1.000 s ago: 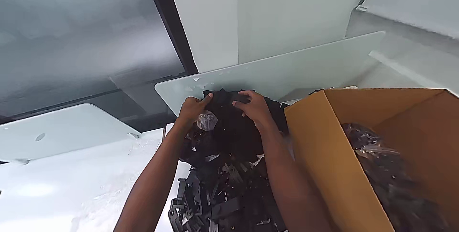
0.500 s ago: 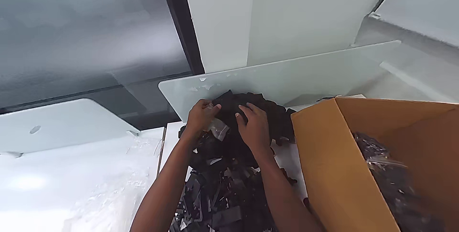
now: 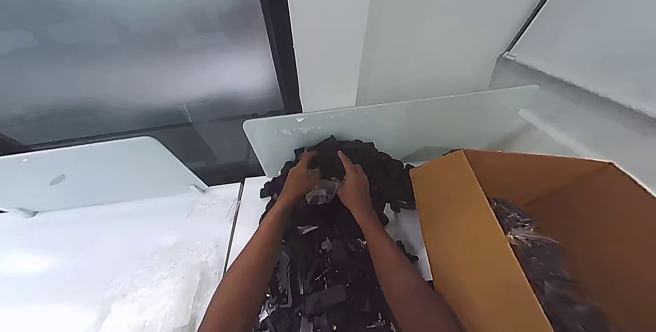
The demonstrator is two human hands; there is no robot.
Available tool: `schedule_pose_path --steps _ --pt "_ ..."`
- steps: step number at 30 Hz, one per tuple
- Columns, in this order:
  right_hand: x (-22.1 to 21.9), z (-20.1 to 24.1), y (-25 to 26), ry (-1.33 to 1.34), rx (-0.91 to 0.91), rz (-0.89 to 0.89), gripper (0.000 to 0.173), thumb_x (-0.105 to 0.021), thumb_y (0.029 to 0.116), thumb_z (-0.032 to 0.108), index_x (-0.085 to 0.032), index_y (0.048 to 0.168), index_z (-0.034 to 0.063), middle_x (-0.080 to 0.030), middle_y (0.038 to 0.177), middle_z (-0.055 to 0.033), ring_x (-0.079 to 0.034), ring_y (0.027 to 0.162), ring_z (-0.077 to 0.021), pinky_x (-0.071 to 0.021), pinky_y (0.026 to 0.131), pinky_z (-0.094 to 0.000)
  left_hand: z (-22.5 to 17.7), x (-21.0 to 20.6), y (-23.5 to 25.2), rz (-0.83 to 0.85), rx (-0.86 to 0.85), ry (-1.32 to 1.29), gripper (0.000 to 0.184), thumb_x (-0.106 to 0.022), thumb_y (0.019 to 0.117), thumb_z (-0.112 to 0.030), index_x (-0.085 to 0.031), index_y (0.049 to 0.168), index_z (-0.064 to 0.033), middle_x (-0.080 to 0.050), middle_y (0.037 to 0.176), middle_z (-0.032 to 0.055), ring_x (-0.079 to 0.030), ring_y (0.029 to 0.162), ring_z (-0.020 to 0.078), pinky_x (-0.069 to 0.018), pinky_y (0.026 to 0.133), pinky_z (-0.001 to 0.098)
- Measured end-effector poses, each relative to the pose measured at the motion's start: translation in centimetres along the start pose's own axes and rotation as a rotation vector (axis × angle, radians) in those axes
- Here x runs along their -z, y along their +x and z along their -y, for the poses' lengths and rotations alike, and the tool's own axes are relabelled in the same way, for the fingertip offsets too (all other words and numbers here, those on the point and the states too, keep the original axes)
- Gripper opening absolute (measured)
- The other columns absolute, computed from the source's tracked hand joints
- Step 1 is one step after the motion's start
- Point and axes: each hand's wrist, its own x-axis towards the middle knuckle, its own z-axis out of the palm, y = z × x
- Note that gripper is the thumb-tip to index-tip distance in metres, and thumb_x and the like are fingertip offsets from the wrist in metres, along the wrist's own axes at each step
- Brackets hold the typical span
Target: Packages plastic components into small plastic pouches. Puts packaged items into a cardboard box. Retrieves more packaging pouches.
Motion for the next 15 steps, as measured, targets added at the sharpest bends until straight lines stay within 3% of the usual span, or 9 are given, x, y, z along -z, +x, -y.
schedule_pose_path --steps 2,4,7,9,12,15 --pt "0.5 0.2 1.4 0.004 0.075 -0.099 0.053 -0.067 0.0927 0.006 -0.061 0.144 0.0159 -0.065 0.118 -0.0222 -0.067 0.095 -0.0345 -0.0562 0.083 -0.0493 -0.8 0.5 1.0 -0.036 -0.046 0.11 0.04 -0.063 0.0999 -0.018 -0.06 0.138 -0.007 -0.064 0.131 0.0211 -0.062 0.121 0.0363 -0.0486 0.103 0.0569" --pt "1.4 0.3 2.8 -0.021 0.099 -0.127 0.039 -0.062 0.0958 0.005 -0.07 0.133 0.0135 -0.062 0.124 -0.0227 -0.067 0.102 -0.0347 -0.0566 0.087 -0.0482 -1.7 1.1 1.9 -0.065 -0.081 0.197 0.031 -0.06 0.1008 -0.019 -0.069 0.127 -0.0054 -0.065 0.127 0.0209 -0.06 0.122 0.0359 -0.0474 0.104 0.0564" --pt "1.3 -0.7 4.3 -0.168 -0.049 0.098 0.037 -0.054 0.1018 0.014 -0.069 0.135 0.021 -0.055 0.137 -0.0242 -0.061 0.117 -0.0367 -0.0531 0.097 -0.048 -1.1 0.1 3.3 0.068 -0.041 0.32 0.029 -0.052 0.104 -0.022 -0.073 0.114 -0.0053 -0.069 0.116 0.0205 -0.064 0.114 0.0378 -0.0487 0.097 0.0618" --pt "1.5 -0.8 5.0 -0.195 -0.077 0.185 0.036 -0.052 0.1049 0.021 -0.067 0.138 0.0208 -0.052 0.139 -0.0263 -0.058 0.121 -0.0388 -0.0505 0.101 -0.0486 -0.8 0.0 4.0 0.135 -0.028 0.283 0.033 -0.049 0.1061 -0.023 -0.07 0.122 -0.0046 -0.069 0.121 0.0207 -0.063 0.119 0.0372 -0.0467 0.102 0.0615" --pt "3.0 -0.1 4.3 -0.163 -0.073 0.173 0.04 -0.057 0.1042 0.035 -0.066 0.139 0.018 -0.052 0.141 -0.0252 -0.057 0.123 -0.0393 -0.0486 0.103 -0.0515 -0.6 0.7 3.3 0.083 -0.025 0.111 0.042 -0.053 0.106 -0.023 -0.056 0.145 -0.0084 -0.063 0.137 0.0182 -0.06 0.128 0.0335 -0.0446 0.109 0.0562" --pt "4.4 1.1 2.2 -0.112 -0.066 0.071 0.046 -0.062 0.1016 0.039 -0.064 0.14 0.0133 -0.054 0.142 -0.0226 -0.057 0.124 -0.0391 -0.0482 0.102 -0.0529 -0.7 2.0 1.6 -0.023 0.05 -0.002 0.044 -0.059 0.1042 -0.027 -0.055 0.14 -0.0031 -0.064 0.129 0.0224 -0.063 0.118 0.0361 -0.0493 0.101 0.0572"
